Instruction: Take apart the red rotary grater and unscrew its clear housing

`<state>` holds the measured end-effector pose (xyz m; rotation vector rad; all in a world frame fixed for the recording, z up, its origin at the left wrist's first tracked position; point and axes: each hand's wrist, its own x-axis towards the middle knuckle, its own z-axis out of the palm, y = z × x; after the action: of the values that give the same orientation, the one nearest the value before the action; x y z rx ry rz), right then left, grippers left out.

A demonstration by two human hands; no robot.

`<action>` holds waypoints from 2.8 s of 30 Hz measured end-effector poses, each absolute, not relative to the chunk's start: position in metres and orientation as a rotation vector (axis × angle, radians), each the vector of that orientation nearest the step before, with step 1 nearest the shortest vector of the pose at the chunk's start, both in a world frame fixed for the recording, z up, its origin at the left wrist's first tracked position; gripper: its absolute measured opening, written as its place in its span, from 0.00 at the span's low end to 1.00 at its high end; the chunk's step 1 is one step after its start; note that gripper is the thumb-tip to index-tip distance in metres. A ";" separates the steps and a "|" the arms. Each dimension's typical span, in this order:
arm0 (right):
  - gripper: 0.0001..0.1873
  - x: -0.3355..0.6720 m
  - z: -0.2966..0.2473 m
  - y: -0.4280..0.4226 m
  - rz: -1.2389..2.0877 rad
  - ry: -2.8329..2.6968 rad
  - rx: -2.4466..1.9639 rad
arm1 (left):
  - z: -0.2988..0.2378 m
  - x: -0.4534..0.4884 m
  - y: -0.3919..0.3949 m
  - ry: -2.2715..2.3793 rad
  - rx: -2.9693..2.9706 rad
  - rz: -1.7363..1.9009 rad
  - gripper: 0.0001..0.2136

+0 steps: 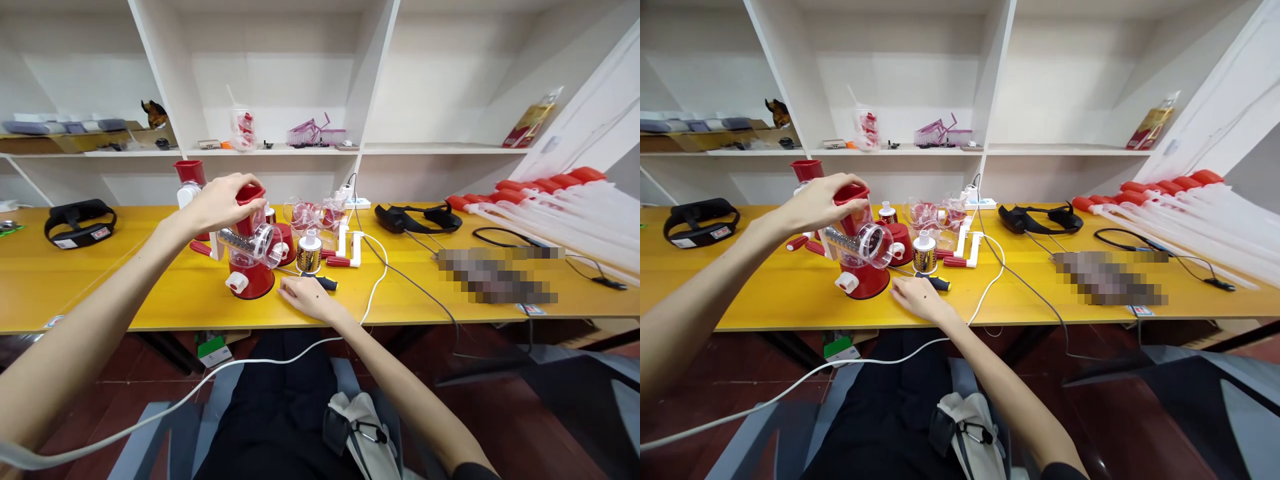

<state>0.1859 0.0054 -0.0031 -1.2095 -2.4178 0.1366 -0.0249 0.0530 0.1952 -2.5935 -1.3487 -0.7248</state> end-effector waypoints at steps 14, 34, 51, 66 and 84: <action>0.08 0.186 -0.002 0.006 0.176 -2.460 -1.288 | 0.194 0.006 0.058 -1.563 -2.314 -0.650 0.19; 0.07 0.186 -0.001 0.006 0.216 -2.434 -1.274 | 0.189 0.017 0.060 -1.574 -2.287 -1.122 0.16; 0.30 0.190 0.017 -0.021 0.338 -2.023 -1.014 | 0.113 -0.019 -0.065 -1.001 -2.571 -1.461 0.13; 0.41 0.216 0.062 -0.052 0.303 -2.271 -0.876 | 0.059 0.002 -0.056 -1.402 -2.804 -1.340 0.37; 0.37 0.326 0.031 0.021 0.251 -2.038 -1.381 | 0.002 -0.016 0.017 -1.894 -2.387 -1.488 0.46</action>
<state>0.3263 0.0206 0.0311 -1.3811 -2.0378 0.2514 -0.0157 0.0174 0.0023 -2.3867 -1.8945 -1.4876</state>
